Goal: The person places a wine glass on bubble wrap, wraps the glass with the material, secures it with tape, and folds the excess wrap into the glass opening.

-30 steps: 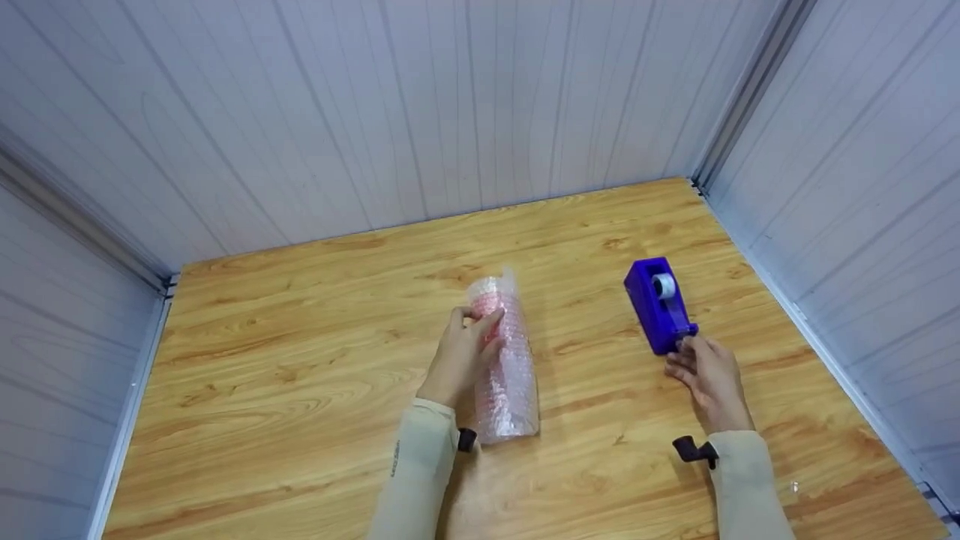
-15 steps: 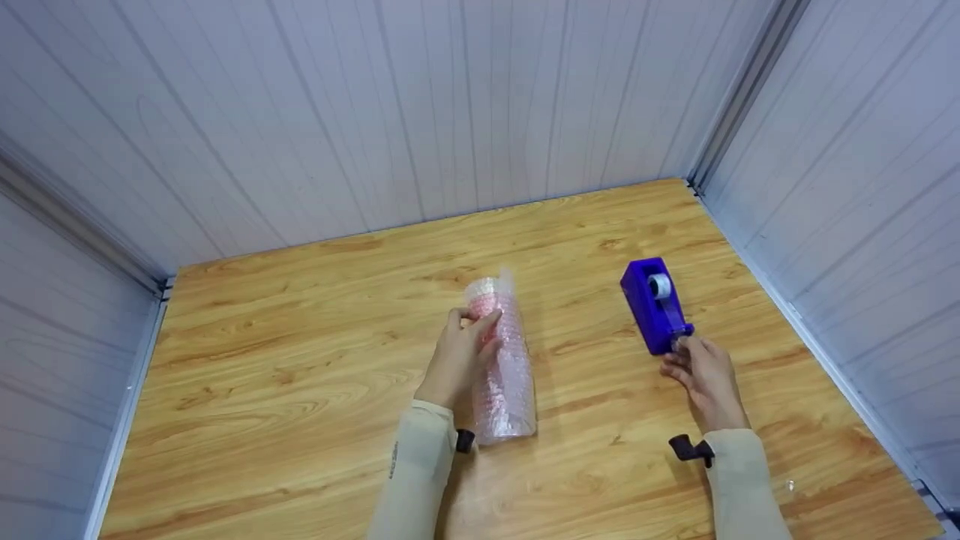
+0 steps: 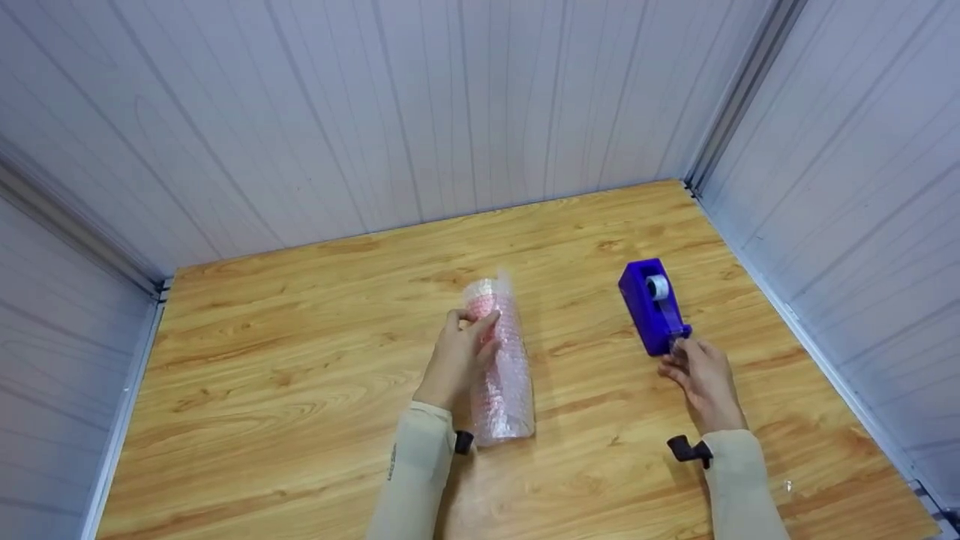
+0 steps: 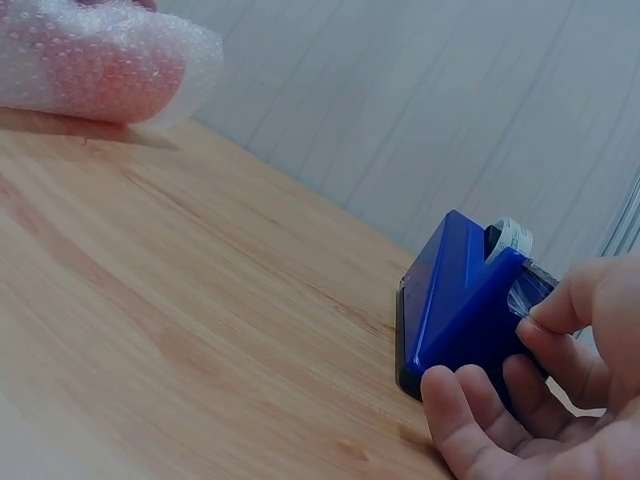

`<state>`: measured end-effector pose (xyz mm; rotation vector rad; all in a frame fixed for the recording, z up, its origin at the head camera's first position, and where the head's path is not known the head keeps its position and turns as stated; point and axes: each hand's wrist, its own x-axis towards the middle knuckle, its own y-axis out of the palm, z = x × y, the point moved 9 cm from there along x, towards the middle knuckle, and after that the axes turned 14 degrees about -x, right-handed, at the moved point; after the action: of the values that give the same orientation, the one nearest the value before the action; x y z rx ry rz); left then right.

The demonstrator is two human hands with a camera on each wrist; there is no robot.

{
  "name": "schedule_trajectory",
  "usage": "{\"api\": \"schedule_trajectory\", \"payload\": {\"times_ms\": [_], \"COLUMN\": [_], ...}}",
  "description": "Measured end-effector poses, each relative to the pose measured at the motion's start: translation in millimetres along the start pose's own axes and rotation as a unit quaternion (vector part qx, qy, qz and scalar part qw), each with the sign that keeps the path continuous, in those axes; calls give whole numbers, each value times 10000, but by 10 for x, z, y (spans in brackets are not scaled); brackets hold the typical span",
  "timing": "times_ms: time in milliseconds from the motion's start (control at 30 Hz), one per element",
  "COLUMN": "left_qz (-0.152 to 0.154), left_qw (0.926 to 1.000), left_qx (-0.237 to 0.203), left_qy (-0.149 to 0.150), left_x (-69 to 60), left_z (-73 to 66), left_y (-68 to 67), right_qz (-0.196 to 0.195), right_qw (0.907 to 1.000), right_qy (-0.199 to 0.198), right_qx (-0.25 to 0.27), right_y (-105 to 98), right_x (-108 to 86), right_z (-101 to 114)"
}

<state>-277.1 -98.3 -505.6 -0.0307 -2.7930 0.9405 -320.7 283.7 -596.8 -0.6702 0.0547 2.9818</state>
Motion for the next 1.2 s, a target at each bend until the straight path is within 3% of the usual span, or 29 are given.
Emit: {"api": "schedule_trajectory", "payload": {"times_ms": [233,300,567,833,1200], "left_qz": [83,117,-19,117,117], "left_qw": [9995,9992,9997,9996,9995], "left_qx": [-158,-187,146,1,-79], "left_qy": [-275,-323,187,-240,-277], "left_x": [-1,-1,-10,-4,-3], "left_z": [26,30,-18,46,50], "left_y": [27,37,-4,22,12], "right_qz": [-611,-530,-351,58,464], "right_qw": [9916,9920,9940,9952,9862], "right_qy": [-393,-382,-505,-590,-916], "right_qx": [-1068,-1078,-906,-776,-1299], "right_y": [-22,-23,20,49,193], "right_x": [-6,-13,-5,-42,-139], "right_z": [-98,-121,-106,-109,37]}}
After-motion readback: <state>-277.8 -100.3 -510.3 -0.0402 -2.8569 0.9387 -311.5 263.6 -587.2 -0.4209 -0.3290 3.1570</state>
